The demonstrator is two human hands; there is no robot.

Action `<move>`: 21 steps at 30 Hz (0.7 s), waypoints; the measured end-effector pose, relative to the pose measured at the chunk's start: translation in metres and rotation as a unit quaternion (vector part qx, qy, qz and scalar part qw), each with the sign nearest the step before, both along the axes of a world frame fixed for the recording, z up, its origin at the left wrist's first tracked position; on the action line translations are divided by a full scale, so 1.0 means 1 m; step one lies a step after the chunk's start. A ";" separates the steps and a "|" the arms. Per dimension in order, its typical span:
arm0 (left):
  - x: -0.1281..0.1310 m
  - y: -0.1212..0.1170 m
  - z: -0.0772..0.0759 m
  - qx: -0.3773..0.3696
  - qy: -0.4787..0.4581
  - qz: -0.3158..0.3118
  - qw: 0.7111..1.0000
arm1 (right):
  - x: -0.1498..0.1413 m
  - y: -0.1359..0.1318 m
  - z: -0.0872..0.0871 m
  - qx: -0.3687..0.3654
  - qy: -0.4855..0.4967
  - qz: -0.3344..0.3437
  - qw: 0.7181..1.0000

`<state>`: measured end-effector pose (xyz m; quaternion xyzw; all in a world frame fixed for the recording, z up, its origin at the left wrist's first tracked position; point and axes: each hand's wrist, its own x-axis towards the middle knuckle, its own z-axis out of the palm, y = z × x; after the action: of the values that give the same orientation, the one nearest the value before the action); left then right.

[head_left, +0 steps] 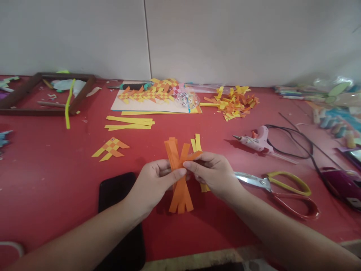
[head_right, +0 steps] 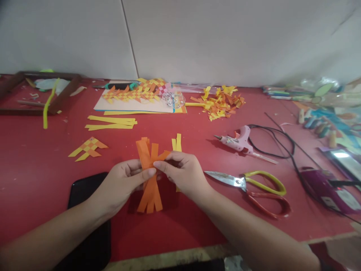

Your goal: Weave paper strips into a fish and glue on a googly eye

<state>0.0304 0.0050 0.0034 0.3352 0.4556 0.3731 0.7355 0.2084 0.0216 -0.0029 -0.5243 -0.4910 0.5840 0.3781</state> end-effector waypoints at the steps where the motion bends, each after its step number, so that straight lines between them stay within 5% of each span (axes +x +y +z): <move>1: 0.000 0.000 -0.001 0.007 0.004 0.004 1.000 | 0.000 0.000 0.000 -0.001 0.009 -0.003 1.000; 21: -0.002 0.002 0.000 0.040 -0.020 0.014 0.999 | -0.005 -0.001 0.005 -0.034 0.140 -0.037 0.989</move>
<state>0.0284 0.0066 0.0034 0.3503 0.4300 0.4084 0.7250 0.2034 0.0209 0.0016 -0.4678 -0.3930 0.6535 0.4468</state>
